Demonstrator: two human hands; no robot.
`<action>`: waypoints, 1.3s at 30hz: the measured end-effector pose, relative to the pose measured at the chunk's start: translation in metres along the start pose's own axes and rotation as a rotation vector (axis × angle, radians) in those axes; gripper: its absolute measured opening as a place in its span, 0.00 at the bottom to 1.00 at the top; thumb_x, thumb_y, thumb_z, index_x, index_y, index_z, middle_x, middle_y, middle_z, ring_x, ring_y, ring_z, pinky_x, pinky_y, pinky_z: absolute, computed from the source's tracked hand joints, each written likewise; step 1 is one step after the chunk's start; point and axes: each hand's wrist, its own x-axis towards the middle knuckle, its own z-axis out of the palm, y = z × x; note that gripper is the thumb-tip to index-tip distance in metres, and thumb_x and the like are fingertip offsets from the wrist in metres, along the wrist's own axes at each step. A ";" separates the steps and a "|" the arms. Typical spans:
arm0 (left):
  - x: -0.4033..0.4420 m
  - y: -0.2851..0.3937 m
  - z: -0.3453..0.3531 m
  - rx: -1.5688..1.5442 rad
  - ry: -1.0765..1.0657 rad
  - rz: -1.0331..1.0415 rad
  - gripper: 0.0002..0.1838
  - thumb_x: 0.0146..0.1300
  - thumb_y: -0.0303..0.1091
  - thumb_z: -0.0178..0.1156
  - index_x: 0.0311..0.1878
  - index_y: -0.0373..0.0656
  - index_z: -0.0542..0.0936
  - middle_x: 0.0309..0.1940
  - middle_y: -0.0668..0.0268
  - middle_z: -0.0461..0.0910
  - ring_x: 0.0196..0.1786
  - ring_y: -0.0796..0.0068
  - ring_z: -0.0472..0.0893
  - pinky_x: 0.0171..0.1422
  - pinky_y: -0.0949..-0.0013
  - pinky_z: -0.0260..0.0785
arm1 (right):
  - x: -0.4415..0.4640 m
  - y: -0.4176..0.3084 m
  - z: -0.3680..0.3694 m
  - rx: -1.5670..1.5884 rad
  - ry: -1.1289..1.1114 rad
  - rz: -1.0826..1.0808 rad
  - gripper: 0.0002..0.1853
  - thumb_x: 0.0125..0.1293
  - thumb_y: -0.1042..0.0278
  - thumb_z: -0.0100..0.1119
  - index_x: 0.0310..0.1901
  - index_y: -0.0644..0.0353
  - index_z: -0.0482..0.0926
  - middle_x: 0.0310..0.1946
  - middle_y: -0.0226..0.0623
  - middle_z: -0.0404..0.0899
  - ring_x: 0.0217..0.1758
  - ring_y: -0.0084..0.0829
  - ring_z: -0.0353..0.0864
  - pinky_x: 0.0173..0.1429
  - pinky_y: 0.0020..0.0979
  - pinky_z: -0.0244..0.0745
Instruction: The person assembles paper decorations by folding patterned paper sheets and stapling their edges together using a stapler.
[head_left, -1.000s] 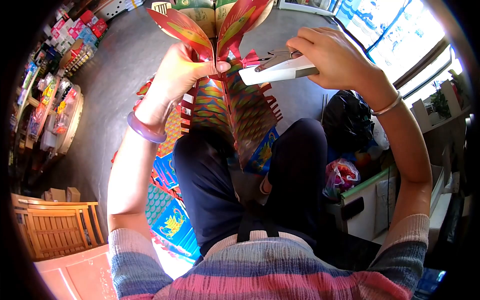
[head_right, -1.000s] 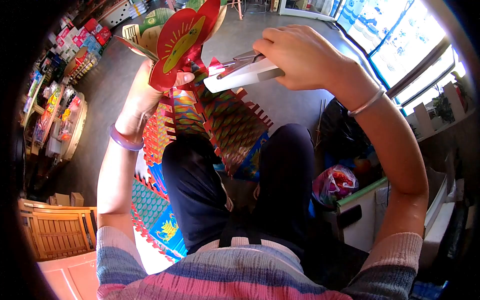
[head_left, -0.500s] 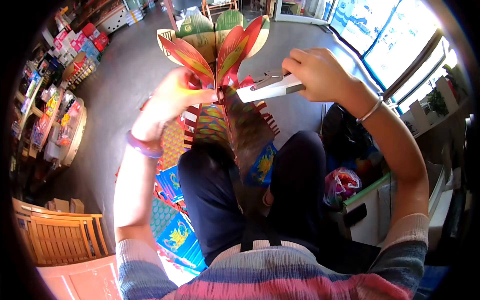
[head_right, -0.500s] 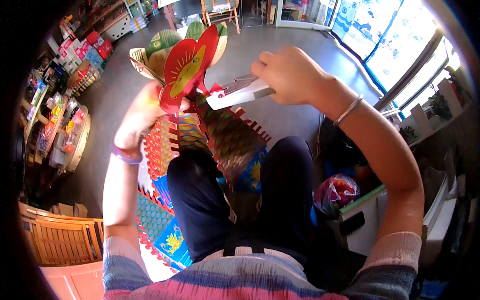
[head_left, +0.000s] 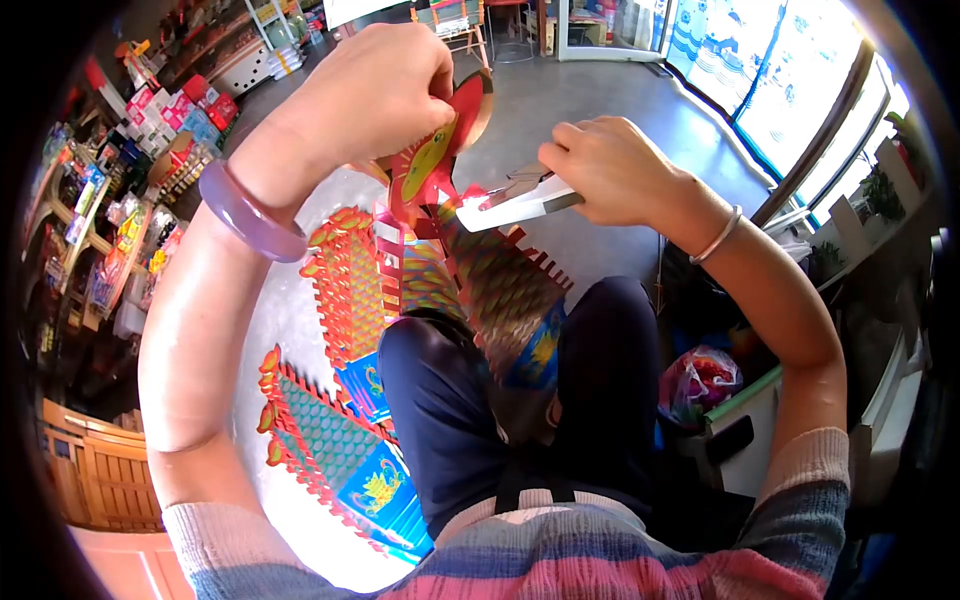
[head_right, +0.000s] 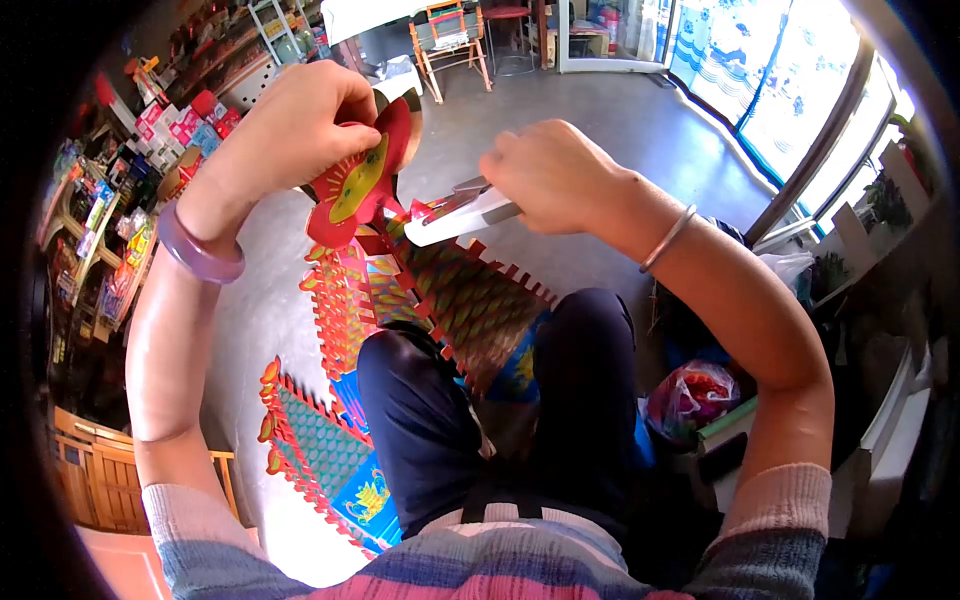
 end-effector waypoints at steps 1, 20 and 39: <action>0.003 0.004 -0.006 -0.122 -0.148 -0.122 0.10 0.49 0.31 0.63 0.29 0.32 0.78 0.26 0.58 0.81 0.29 0.70 0.79 0.37 0.69 0.69 | -0.001 0.000 0.000 0.005 -0.002 0.005 0.10 0.46 0.69 0.63 0.32 0.58 0.76 0.30 0.38 0.76 0.35 0.39 0.79 0.37 0.36 0.73; 0.019 -0.002 0.002 -0.411 -0.175 -0.062 0.07 0.51 0.22 0.63 0.32 0.36 0.74 0.26 0.70 0.75 0.31 0.84 0.73 0.37 0.78 0.67 | -0.012 -0.001 0.005 0.065 0.058 0.013 0.11 0.43 0.69 0.63 0.31 0.60 0.77 0.29 0.38 0.77 0.33 0.40 0.80 0.36 0.36 0.75; 0.022 -0.011 0.007 -0.519 -0.201 -0.139 0.06 0.54 0.19 0.60 0.36 0.34 0.78 0.31 0.68 0.81 0.35 0.82 0.79 0.44 0.77 0.72 | -0.013 -0.002 0.007 0.102 0.042 0.048 0.12 0.43 0.71 0.63 0.32 0.60 0.77 0.30 0.39 0.77 0.35 0.40 0.80 0.38 0.37 0.75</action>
